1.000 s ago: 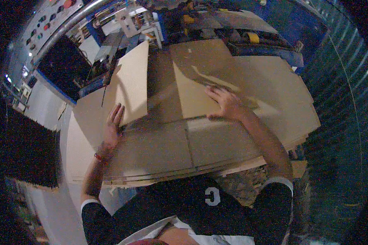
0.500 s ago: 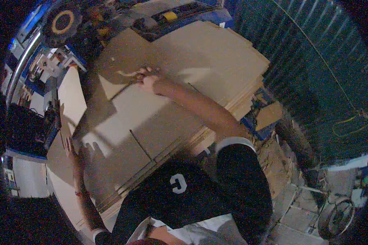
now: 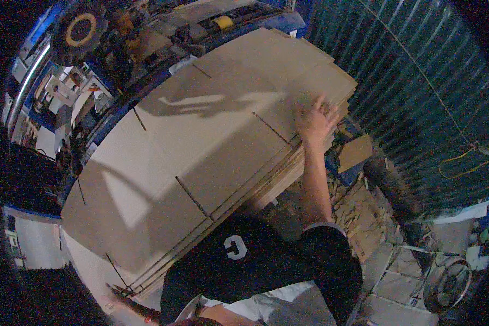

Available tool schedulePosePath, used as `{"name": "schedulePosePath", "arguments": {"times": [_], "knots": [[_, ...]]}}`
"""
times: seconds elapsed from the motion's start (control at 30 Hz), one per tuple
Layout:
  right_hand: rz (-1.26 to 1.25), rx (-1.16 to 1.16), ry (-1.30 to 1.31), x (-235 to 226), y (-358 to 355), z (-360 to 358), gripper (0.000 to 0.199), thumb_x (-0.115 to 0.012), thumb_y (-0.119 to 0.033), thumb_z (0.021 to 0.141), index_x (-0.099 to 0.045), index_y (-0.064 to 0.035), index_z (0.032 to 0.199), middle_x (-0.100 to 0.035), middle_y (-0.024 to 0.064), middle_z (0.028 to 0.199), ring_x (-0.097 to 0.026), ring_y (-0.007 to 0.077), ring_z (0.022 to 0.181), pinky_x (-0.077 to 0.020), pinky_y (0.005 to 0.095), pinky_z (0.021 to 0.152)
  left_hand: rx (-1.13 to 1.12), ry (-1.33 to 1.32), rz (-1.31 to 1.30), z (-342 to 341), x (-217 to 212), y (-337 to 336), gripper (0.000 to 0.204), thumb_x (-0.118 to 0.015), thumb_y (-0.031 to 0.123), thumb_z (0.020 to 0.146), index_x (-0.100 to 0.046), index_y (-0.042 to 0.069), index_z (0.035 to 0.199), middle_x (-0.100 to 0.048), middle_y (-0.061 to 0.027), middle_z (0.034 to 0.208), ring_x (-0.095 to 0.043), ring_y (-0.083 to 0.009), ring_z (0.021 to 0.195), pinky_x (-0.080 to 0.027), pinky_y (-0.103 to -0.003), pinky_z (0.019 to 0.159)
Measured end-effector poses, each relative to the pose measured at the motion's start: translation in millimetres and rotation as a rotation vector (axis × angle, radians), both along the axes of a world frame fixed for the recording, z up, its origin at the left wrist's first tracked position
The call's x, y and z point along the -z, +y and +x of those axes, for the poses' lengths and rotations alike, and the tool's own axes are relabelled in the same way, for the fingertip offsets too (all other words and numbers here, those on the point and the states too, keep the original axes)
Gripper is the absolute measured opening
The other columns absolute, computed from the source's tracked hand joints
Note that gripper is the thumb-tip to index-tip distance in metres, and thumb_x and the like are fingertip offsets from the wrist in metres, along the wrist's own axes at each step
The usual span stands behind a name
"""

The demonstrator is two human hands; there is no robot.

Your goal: The person repeatedly picks up flat cardboard sheets from a pile and places them onto a growing stack on a workbench. The hands lift each sheet and align it with the stack, repeating the motion throughout the clip.

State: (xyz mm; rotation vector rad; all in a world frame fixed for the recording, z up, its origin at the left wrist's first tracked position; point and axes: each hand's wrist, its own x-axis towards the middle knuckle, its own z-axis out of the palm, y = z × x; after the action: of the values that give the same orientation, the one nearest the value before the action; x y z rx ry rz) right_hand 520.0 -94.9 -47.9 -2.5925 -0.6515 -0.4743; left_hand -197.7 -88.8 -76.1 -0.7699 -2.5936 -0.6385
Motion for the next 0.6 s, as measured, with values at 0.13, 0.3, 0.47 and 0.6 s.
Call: {"name": "schedulePosePath", "arguments": {"times": [0.13, 0.3, 0.47, 0.6], "knots": [[-0.143, -0.002, -0.116, 21, -13, 19, 0.066, -0.058, -0.039, 0.081, -0.036, -0.0053, 0.134, -0.049, 0.019, 0.126, -0.041, 0.0375, 0.12, -0.0303, 0.0433, 0.101, -0.123, 0.022, -0.121, 16, 0, 5, 0.073, -0.057, 0.046, 0.082, -0.03, 0.007, 0.138, -0.041, -0.024, 0.131, -0.042, -0.0312, 0.119, -0.032, -0.044, 0.098], [1.054, -0.127, 0.266, 8, -2, 12, 0.042, -0.049, -0.017, 0.09, -0.044, 0.0025, 0.127, -0.05, 0.0193, 0.125, -0.051, 0.0233, 0.111, -0.0372, 0.0323, 0.095, 0.275, -0.118, 0.597, 8, -8, -2, 0.067, -0.06, 0.035, 0.082, -0.033, 0.003, 0.135, -0.044, -0.0225, 0.128, -0.046, -0.0288, 0.114, -0.035, -0.042, 0.095], [1.685, -0.242, 0.376, -25, 26, 27, 0.036, -0.051, -0.013, 0.088, -0.049, 0.0035, 0.12, -0.055, 0.0145, 0.116, -0.053, 0.0238, 0.103, -0.0402, 0.0339, 0.09, 0.164, -0.709, 1.059, -23, 1, -17, 0.054, -0.057, 0.02, 0.084, -0.039, -0.006, 0.127, -0.048, -0.0182, 0.121, -0.049, -0.025, 0.107, -0.039, -0.04, 0.09], [1.565, -0.458, 0.631, -72, 44, 64, 0.038, -0.054, -0.005, 0.081, -0.048, 0.0028, 0.118, -0.055, 0.0112, 0.113, -0.053, 0.0228, 0.1, -0.0414, 0.0353, 0.087, 0.369, -0.876, 1.207, -35, 0, -13, 0.05, -0.056, 0.02, 0.085, -0.041, -0.005, 0.125, -0.054, -0.0147, 0.112, -0.051, -0.0222, 0.103, -0.041, -0.039, 0.089]]}}
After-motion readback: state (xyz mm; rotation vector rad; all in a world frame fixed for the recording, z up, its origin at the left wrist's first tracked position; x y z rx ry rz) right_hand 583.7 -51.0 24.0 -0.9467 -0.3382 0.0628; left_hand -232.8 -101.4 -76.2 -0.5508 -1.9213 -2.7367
